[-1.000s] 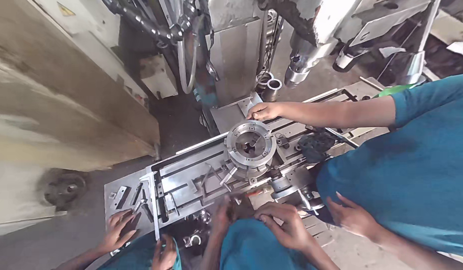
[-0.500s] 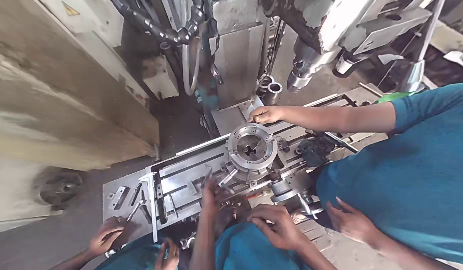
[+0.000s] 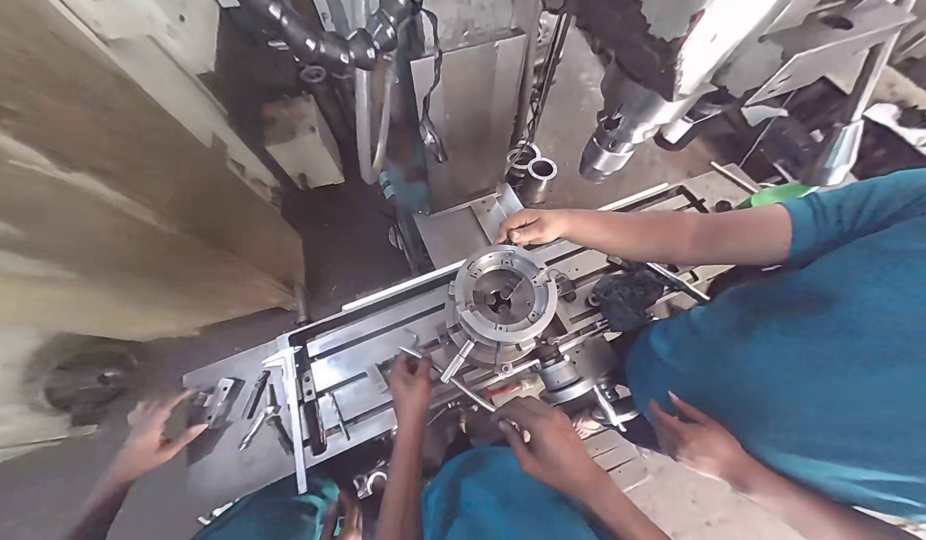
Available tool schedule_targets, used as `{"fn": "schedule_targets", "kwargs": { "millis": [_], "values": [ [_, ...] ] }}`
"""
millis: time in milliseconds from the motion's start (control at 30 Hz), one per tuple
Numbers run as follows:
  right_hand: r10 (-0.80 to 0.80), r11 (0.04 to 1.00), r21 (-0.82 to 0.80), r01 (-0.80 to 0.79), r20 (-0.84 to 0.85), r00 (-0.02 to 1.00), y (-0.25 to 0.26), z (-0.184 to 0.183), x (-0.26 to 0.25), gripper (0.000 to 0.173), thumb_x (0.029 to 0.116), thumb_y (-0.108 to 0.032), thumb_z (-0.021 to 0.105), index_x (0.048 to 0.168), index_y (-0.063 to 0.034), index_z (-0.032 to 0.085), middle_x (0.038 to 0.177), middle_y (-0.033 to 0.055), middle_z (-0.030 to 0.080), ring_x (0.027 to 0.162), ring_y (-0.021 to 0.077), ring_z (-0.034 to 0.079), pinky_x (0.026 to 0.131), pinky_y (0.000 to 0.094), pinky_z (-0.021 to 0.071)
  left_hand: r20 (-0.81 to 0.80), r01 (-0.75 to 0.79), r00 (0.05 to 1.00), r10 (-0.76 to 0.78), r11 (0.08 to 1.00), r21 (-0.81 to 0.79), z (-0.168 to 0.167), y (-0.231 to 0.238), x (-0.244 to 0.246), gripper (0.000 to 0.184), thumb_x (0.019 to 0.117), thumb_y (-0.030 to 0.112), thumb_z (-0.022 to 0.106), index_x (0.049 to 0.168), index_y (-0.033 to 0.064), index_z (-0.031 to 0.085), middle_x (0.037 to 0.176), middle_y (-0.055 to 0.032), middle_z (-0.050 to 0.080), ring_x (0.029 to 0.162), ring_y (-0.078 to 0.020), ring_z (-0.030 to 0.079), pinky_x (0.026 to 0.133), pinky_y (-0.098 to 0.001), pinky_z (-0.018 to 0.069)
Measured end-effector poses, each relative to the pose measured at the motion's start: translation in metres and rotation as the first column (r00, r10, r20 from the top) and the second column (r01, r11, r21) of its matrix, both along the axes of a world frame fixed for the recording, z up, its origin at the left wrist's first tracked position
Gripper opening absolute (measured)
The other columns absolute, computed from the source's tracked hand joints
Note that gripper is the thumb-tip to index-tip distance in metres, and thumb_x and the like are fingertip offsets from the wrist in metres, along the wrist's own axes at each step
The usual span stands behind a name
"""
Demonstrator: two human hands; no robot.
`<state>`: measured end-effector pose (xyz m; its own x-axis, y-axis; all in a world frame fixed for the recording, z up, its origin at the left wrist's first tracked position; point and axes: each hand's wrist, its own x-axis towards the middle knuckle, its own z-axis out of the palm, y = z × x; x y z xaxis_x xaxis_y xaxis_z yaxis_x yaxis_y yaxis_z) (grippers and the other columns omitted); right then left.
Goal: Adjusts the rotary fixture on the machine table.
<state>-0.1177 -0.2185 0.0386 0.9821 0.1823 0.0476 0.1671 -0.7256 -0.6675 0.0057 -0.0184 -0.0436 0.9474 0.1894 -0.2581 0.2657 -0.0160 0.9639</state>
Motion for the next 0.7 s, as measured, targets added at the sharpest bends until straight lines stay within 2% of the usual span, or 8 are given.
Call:
{"fn": "schedule_targets", "kwargs": {
  "millis": [100,200,333,433,500,567,600,700],
  "values": [
    [-0.031,0.979,-0.205,0.016,-0.073,0.997,0.022,0.007,0.008,0.030,0.0965,-0.031,0.060,0.112,-0.0086,0.073,0.109,0.0116,0.072,0.095,0.0285,0.072,0.079,0.0457,0.0602,0.020,0.016,1.000,-0.016,1.000,-0.005,0.002,-0.002,-0.001,0.015,0.0999,0.009,0.058,0.108,-0.0029,0.062,0.069,-0.0015,0.058,0.051,-0.0075,0.050,0.049,-0.0250,0.0448],
    [-0.080,0.943,-0.324,-0.072,-0.432,0.899,0.044,0.015,0.035,0.048,0.1002,-0.035,0.053,0.137,-0.0036,0.058,0.130,0.0207,0.059,0.101,0.0360,0.069,0.079,0.0502,0.0596,0.062,0.039,0.997,-0.038,0.999,-0.024,0.000,0.000,-0.001,0.015,0.0995,0.009,0.058,0.108,-0.0034,0.062,0.070,-0.0021,0.060,0.054,-0.0088,0.054,0.052,-0.0253,0.0486],
    [-0.065,0.950,-0.263,-0.165,-0.688,0.723,0.062,0.009,0.078,0.041,0.1040,-0.034,0.048,0.127,-0.0016,0.059,0.113,0.0230,0.068,0.107,0.0431,0.067,0.084,0.0617,0.0528,0.035,0.082,0.996,-0.079,0.993,-0.082,-0.001,0.008,0.007,0.017,0.0972,0.004,0.057,0.111,-0.0055,0.060,0.084,-0.0057,0.066,0.064,-0.0109,0.063,0.061,-0.0278,0.0568],
    [-0.041,0.959,-0.221,-0.179,-0.731,0.681,0.066,0.006,0.093,0.040,0.1042,-0.032,0.047,0.122,-0.0010,0.063,0.113,0.0238,0.068,0.108,0.0431,0.066,0.086,0.0639,0.0507,-0.017,0.022,0.999,-0.030,0.931,-0.364,0.002,0.010,0.024,0.017,0.1003,0.007,0.042,0.106,0.0022,0.058,0.084,-0.0034,0.065,0.072,-0.0143,0.065,0.070,-0.0330,0.0589],
    [-0.072,0.946,-0.267,-0.187,-0.732,0.678,0.070,0.008,0.097,0.038,0.1040,-0.032,0.046,0.117,-0.0021,0.064,0.110,0.0229,0.069,0.105,0.0425,0.068,0.083,0.0633,0.0517,-0.093,-0.091,0.995,0.046,0.819,-0.567,0.016,0.004,0.042,0.032,0.1068,0.019,0.027,0.088,0.0158,0.053,0.065,0.0051,0.056,0.059,-0.0105,0.057,0.062,-0.0298,0.0534],
    [-0.086,0.930,-0.307,-0.204,-0.719,0.690,0.072,0.004,0.096,0.041,0.1063,-0.035,0.043,0.120,-0.0036,0.064,0.110,0.0221,0.069,0.105,0.0425,0.068,0.082,0.0624,0.0529,-0.184,-0.203,0.977,0.108,0.728,-0.654,0.030,-0.005,0.054,0.048,0.1079,0.028,0.023,0.065,0.0229,0.044,0.048,0.0102,0.038,0.040,-0.0048,0.036,0.042,-0.0216,0.0345],
    [-0.075,0.923,-0.314,-0.222,-0.714,0.696,0.070,0.002,0.096,0.044,0.1080,-0.038,0.039,0.122,-0.0039,0.064,0.111,0.0227,0.069,0.105,0.0432,0.068,0.083,0.0626,0.0528,-0.203,-0.230,0.971,0.124,0.705,-0.671,0.034,-0.008,0.055,0.051,0.1083,0.028,0.023,0.061,0.0233,0.040,0.045,0.0106,0.032,0.036,-0.0037,0.031,0.038,-0.0202,0.0292],
    [-0.048,0.924,-0.305,-0.231,-0.691,0.721,0.066,-0.005,0.095,0.048,0.1094,-0.041,0.036,0.126,-0.0036,0.061,0.109,0.0240,0.069,0.104,0.0446,0.068,0.084,0.0629,0.0521,-0.169,-0.221,0.975,0.145,0.721,-0.657,0.037,-0.012,0.050,0.050,0.1075,0.024,0.025,0.060,0.0233,0.038,0.045,0.0104,0.031,0.036,-0.0033,0.030,0.039,-0.0196,0.0292]
  ]
}}
